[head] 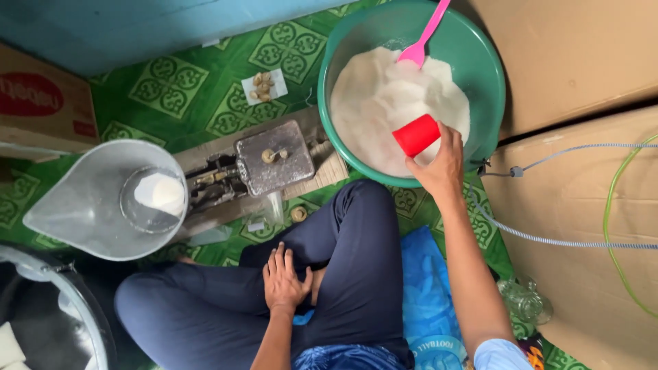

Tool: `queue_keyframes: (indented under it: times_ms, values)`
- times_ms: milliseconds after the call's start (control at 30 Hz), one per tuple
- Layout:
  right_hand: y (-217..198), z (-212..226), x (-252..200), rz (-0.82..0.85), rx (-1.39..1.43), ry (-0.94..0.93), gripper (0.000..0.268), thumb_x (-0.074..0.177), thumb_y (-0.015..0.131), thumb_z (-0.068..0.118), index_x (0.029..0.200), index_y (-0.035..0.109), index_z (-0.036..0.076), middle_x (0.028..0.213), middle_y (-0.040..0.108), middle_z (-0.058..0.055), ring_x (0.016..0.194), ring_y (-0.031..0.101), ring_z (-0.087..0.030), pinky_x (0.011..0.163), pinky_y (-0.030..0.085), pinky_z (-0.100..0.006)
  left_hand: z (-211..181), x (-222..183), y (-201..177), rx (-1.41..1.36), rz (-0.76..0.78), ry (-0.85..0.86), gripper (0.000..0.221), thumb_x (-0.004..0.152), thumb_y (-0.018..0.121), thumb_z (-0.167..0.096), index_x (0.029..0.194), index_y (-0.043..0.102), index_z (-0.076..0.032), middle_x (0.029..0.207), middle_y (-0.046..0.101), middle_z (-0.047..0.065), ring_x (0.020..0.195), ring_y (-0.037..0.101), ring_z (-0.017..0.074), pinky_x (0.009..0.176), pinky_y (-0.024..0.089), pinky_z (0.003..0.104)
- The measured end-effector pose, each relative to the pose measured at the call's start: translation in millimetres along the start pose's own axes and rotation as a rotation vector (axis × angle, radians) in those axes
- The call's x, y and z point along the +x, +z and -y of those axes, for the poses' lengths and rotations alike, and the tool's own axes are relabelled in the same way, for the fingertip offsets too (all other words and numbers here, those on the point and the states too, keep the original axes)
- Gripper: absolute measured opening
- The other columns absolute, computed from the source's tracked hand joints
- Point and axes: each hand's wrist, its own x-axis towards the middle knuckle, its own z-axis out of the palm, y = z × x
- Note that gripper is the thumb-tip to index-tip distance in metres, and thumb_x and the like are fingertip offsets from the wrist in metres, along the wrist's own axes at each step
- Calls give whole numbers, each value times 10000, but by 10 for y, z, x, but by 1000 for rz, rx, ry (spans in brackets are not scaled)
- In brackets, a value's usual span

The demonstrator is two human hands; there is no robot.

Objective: The person scoops white granulated sugar from a green tub into a clear plastic pitcher, then pours the sugar into individual clear plastic bags using the pitcher, placing filled bags into a large black bucket.

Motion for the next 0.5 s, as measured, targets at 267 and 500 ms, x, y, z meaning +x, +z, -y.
queue_keyframes:
  times_ms: [267, 500]
  values:
    - [218, -100, 24, 270, -75, 162, 829, 631, 827, 259, 1327, 484, -33, 1221, 523, -200, 1095, 550, -369, 926, 472, -421, -9, 8, 64, 46, 47, -22, 695, 734, 582, -514, 1274, 528, -78, 1479, 437, 82, 1330, 440, 264, 1021, 363, 376]
    - [481, -152, 25, 373, -58, 235, 850, 625, 833, 331, 1321, 500, -25, 1204, 548, -193, 1090, 561, -355, 919, 475, -407, 5, -3, 111, 84, 49, -25, 693, 736, 566, -516, 1264, 550, -68, 1492, 434, 68, 1332, 446, 249, 1014, 367, 363]
